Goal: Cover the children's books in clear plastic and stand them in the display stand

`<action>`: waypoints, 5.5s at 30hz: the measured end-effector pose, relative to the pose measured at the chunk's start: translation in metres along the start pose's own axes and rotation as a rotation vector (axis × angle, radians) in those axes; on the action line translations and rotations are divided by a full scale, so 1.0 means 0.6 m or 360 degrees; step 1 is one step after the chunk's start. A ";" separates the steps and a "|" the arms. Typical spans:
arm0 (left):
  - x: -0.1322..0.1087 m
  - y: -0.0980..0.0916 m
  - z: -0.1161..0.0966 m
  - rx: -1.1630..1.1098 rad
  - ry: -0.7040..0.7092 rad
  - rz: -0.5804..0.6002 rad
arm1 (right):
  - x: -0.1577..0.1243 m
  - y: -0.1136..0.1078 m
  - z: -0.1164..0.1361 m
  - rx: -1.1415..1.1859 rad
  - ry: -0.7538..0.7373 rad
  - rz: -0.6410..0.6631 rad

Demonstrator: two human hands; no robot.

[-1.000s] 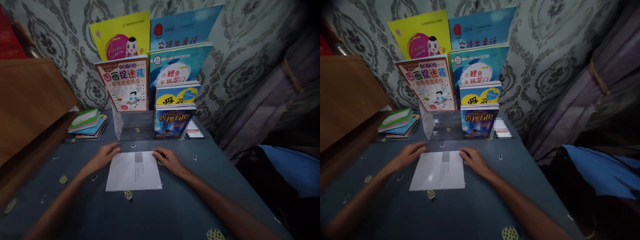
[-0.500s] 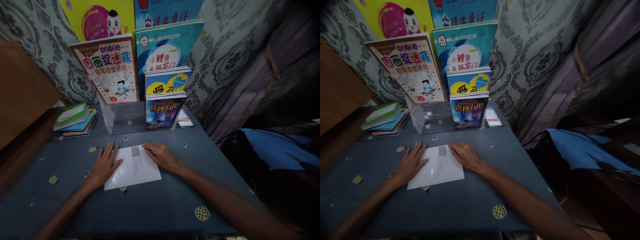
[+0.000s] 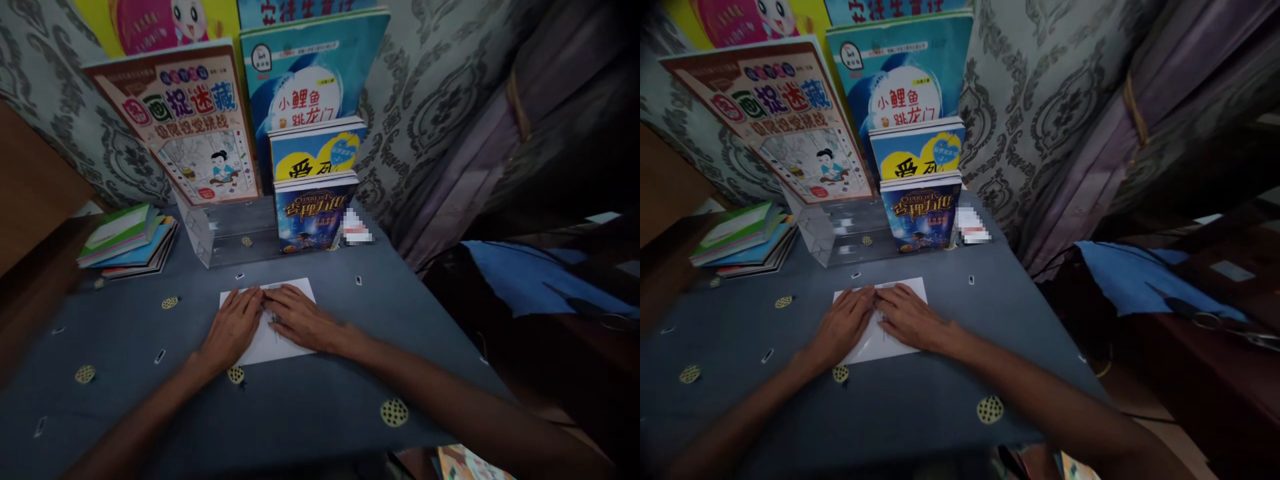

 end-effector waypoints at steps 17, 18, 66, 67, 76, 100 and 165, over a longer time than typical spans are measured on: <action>-0.021 -0.019 0.012 0.0270 -0.0282 0.0116 | -0.049 -0.008 -0.019 -0.0250 0.0436 0.0040; -0.021 -0.019 0.011 0.0276 -0.0294 0.0117 | -0.054 -0.009 -0.021 -0.0277 0.0459 0.0030; -0.014 -0.025 0.011 0.0608 0.0028 -0.0100 | -0.056 -0.044 -0.020 -0.0144 0.0612 0.0063; -0.013 -0.025 0.011 0.0601 0.0031 -0.0104 | -0.056 -0.044 -0.021 -0.0145 0.0608 0.0065; -0.013 -0.029 0.009 0.0464 -0.0089 -0.0019 | -0.056 -0.038 -0.024 -0.0189 0.0556 0.0065; 0.000 -0.021 0.000 0.0180 -0.0035 0.0101 | -0.052 -0.023 0.045 0.0390 0.0073 -0.0020; -0.062 -0.071 0.027 -0.0497 0.0307 0.0271 | 0.050 0.020 -0.039 -0.0086 0.0330 0.0015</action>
Point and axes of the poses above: each hand's wrist, its own x-axis towards the middle knuckle, its own y-axis out of the palm, z = x × y, the point moved 1 cm from there along x, towards the middle knuckle, and after that the axes turned 1 degree about x, right-handed, at the moved point
